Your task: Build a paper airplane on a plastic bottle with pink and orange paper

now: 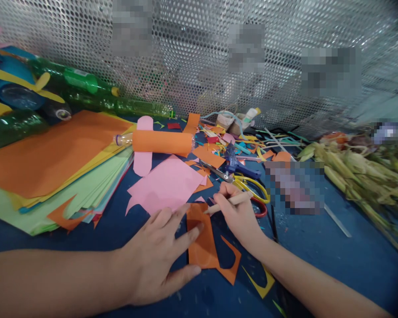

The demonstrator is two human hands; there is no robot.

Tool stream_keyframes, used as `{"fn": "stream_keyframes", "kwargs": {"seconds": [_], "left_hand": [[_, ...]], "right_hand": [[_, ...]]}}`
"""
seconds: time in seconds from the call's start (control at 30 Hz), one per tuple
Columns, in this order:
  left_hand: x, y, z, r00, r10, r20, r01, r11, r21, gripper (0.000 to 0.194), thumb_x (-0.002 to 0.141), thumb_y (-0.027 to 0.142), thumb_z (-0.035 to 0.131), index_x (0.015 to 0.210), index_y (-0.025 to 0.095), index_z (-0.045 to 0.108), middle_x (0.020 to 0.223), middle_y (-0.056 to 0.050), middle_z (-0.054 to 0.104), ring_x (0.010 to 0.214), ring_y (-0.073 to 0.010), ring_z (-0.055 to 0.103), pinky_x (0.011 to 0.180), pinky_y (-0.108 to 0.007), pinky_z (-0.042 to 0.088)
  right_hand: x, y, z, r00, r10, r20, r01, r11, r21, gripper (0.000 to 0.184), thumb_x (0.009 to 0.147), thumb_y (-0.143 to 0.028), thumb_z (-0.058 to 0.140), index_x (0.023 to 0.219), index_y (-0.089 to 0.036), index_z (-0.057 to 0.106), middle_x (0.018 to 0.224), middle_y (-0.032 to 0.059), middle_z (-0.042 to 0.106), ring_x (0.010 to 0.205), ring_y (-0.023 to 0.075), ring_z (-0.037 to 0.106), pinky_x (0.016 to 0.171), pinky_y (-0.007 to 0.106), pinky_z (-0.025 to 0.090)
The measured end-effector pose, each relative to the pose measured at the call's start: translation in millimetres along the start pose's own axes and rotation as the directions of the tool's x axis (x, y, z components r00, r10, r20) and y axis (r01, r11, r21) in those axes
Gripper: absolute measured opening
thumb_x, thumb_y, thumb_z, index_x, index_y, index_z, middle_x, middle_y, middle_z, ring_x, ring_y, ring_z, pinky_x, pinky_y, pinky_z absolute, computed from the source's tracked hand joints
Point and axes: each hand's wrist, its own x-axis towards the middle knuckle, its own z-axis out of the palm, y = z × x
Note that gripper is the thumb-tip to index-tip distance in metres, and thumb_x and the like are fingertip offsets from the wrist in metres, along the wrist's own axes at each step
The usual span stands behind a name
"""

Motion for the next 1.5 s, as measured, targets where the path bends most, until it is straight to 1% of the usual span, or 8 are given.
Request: {"fn": "stream_keyframes", "kwargs": {"seconds": [0.2, 0.47, 0.63, 0.8, 0.93, 1.23, 1.37, 1.5], "left_hand": [[-1.3, -1.6, 2.8, 1.000, 0.002, -0.019, -0.003, 1.000, -0.020, 0.053, 0.083, 0.047, 0.044, 0.131, 0.023, 0.040, 0.134, -0.016, 0.034, 0.105, -0.0330, 0.041, 0.085, -0.052, 0.038], [0.0, -3.6, -3.1, 0.998, 0.004, -0.070, -0.015, 0.988, -0.152, 0.061, 0.088, 0.034, 0.038, 0.140, 0.015, 0.015, 0.136, -0.016, 0.034, 0.112, -0.0315, 0.040, 0.091, -0.050, 0.036], [3.5, -11.1, -8.4, 0.983, -0.033, -0.181, -0.033, 0.937, -0.349, 0.050, 0.086, 0.007, 0.027, 0.134, 0.018, 0.023, 0.127, -0.011, 0.046, 0.115, -0.0225, 0.042, 0.099, -0.044, 0.034], [10.1, -18.0, -3.5, 0.966, -0.226, -0.124, 0.118, 0.816, -0.566, 0.038, 0.089, 0.010, 0.026, 0.125, 0.022, 0.031, 0.106, -0.006, 0.052, 0.101, -0.0166, 0.051, 0.091, -0.035, 0.042], [14.5, -17.0, -2.4, 0.957, -0.259, -0.131, 0.134, 0.795, -0.591, 0.035, 0.089, 0.010, 0.026, 0.121, 0.023, 0.034, 0.101, -0.004, 0.052, 0.096, -0.0155, 0.052, 0.087, -0.033, 0.042], [12.2, -18.5, -13.1, 0.987, -0.150, -0.061, 0.097, 0.849, -0.520, 0.029, 0.087, 0.008, 0.029, 0.107, 0.020, 0.047, 0.087, -0.003, 0.054, 0.081, -0.0154, 0.049, 0.072, -0.028, 0.042], [11.9, -13.8, -15.7, 0.999, 0.035, -0.029, -0.044, 0.899, -0.436, 0.020, 0.084, 0.013, 0.036, 0.085, 0.016, 0.055, 0.069, -0.003, 0.056, 0.065, -0.0157, 0.048, 0.063, -0.028, 0.039], [9.9, -10.0, -8.9, 0.983, 0.144, -0.111, -0.173, 0.927, -0.333, 0.018, 0.082, 0.016, 0.041, 0.077, 0.017, 0.058, 0.056, -0.001, 0.054, 0.052, -0.0136, 0.046, 0.055, -0.027, 0.037]], "right_hand": [[0.0, 1.2, -0.5, 1.000, -0.016, 0.001, 0.016, 0.999, 0.041, 0.030, 0.070, -0.014, 0.048, 0.052, -0.020, 0.024, 0.049, -0.0073, 0.021, 0.046, 0.0081, 0.023, 0.043, 0.022, 0.021], [4.1, 8.3, 1.4, 0.985, 0.109, -0.131, -0.038, 0.889, 0.457, 0.030, 0.082, -0.033, 0.052, 0.060, -0.021, 0.035, 0.048, -0.0085, 0.029, 0.043, 0.0080, 0.028, 0.045, 0.022, 0.027], [3.7, 4.2, 1.0, 0.983, 0.092, -0.160, -0.016, 0.907, 0.420, 0.029, 0.080, -0.038, 0.055, 0.060, -0.020, 0.043, 0.056, -0.0062, 0.037, 0.048, 0.0083, 0.031, 0.046, 0.022, 0.028], [2.4, 5.3, 0.5, 0.991, 0.055, -0.122, 0.002, 0.905, 0.425, 0.028, 0.082, -0.036, 0.054, 0.062, -0.020, 0.043, 0.052, -0.0073, 0.033, 0.047, 0.0083, 0.028, 0.048, 0.021, 0.028], [1.8, 5.6, 0.8, 0.994, 0.047, -0.102, -0.001, 0.911, 0.412, 0.026, 0.083, -0.035, 0.054, 0.064, -0.020, 0.044, 0.053, -0.0073, 0.034, 0.049, 0.0084, 0.030, 0.051, 0.021, 0.029], [4.5, 0.3, 0.6, 0.989, 0.116, -0.091, -0.073, 0.921, 0.382, 0.031, 0.083, -0.038, 0.050, 0.059, -0.020, 0.043, 0.048, -0.0073, 0.034, 0.045, 0.0086, 0.032, 0.046, 0.023, 0.027], [4.9, 1.1, 0.7, 0.991, 0.109, -0.071, -0.075, 0.926, 0.369, 0.032, 0.084, -0.038, 0.048, 0.059, -0.020, 0.043, 0.046, -0.0078, 0.033, 0.043, 0.0083, 0.031, 0.045, 0.023, 0.025], [5.4, 0.9, 0.4, 0.995, 0.092, -0.049, -0.070, 0.936, 0.344, 0.033, 0.085, -0.037, 0.047, 0.058, -0.020, 0.042, 0.045, -0.0077, 0.032, 0.043, 0.0084, 0.030, 0.045, 0.023, 0.025]]}}
